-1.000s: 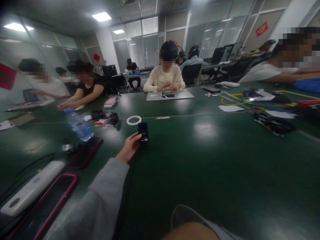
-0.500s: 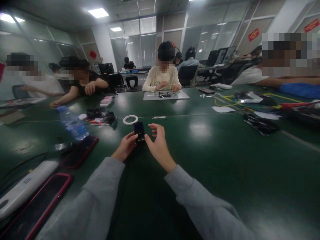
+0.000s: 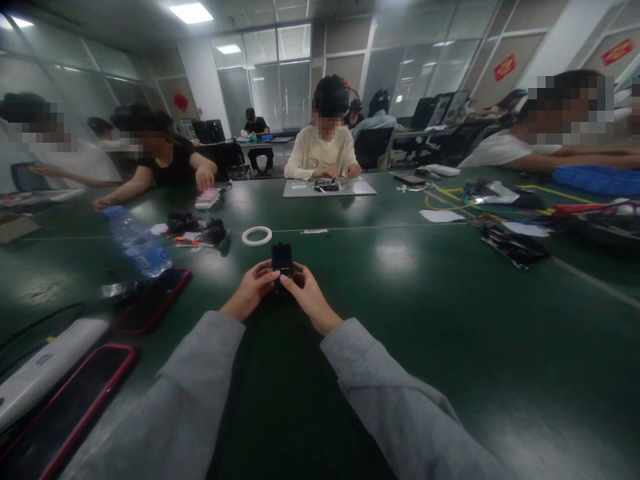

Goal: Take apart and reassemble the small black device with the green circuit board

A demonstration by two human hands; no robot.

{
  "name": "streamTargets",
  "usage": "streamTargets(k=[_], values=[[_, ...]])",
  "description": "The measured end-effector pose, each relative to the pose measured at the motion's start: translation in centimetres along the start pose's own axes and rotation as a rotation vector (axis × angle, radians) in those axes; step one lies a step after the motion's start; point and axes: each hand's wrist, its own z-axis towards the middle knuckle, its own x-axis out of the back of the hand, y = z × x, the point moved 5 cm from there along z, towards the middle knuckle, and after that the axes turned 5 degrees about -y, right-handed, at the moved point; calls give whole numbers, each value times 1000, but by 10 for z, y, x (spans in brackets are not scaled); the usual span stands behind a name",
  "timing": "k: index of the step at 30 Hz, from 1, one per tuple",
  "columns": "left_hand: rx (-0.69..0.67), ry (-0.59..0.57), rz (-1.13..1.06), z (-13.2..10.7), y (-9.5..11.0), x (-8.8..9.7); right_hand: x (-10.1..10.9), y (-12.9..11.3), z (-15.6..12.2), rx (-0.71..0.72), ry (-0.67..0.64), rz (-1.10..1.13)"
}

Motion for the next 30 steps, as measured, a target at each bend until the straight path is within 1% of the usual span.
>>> streamTargets(k=[4, 10, 14, 20, 26, 30], values=[[-25, 2, 6, 1, 0, -2, 4, -4, 0, 42, 36, -41], [-43, -23, 22, 2, -1, -2, 3, -6, 0, 71, 47, -67], [-42, -30, 23, 3, -2, 0, 3, -5, 0, 81, 35, -89], [-28, -5, 26, 5, -4, 2, 2, -4, -1, 89, 15, -88], [-31, -28, 46, 4, -3, 1, 2, -4, -1, 99, 29, -152], [-23, -8, 23, 4, -2, 0, 2, -4, -1, 99, 23, -156]])
